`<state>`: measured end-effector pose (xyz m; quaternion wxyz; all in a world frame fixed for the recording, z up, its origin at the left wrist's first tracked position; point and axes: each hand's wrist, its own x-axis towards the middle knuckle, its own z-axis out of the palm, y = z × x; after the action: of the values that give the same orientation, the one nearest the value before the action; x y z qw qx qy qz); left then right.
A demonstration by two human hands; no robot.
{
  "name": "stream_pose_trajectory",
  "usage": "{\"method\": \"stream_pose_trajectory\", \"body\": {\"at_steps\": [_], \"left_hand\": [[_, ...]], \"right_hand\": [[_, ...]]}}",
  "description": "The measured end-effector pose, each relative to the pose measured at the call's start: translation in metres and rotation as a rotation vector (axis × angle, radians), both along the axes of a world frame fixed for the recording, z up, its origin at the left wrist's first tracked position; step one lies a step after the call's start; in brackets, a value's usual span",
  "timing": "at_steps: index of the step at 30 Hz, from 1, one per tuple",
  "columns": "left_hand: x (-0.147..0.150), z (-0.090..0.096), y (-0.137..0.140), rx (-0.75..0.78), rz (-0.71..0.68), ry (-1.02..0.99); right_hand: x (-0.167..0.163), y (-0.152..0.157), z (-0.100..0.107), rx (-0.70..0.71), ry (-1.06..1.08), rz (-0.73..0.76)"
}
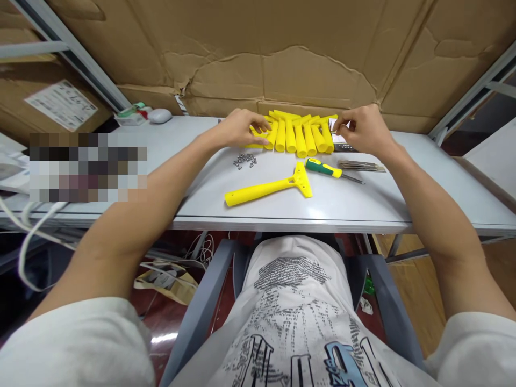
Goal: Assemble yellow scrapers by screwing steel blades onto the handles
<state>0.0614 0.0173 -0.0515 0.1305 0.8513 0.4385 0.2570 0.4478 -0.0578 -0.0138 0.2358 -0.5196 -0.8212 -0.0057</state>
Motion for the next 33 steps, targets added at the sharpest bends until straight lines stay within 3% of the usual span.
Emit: {"method": "stream_pose_trajectory", "body": {"at_steps": [5, 8, 12, 18, 27, 30, 33], "left_hand": [[0.009, 0.001, -0.010, -0.026, 0.019, 0.026], [0.013, 0.001, -0.014, -0.046, 0.018, 0.044], [0.015, -0.004, -0.013, -0.027, 0.013, -0.023], [0.017, -0.002, -0.014, -0.006, -0.002, -0.048], [0.036, 0.013, -0.040, 0.097, -0.013, -0.313], [0.039, 0.012, -0.043, 0.158, -0.028, -0.299], [0.042, 0.012, -0.046, 0.233, -0.058, -0.319]], "right_hand": [[0.029, 0.006, 0.017, -0.057, -0.045, -0.017], [0.053, 0.020, 0.021, -0.240, -0.198, 0.033], [0.073, 0.041, 0.015, -0.493, -0.347, 0.066], [0.074, 0.051, 0.000, -0.615, -0.350, 0.094], [0.072, 0.052, -0.005, -0.606, -0.356, 0.118], [0.067, 0.046, 0.003, -0.569, -0.376, 0.079], [0.062, 0.033, 0.017, -0.439, -0.359, 0.010]]}}
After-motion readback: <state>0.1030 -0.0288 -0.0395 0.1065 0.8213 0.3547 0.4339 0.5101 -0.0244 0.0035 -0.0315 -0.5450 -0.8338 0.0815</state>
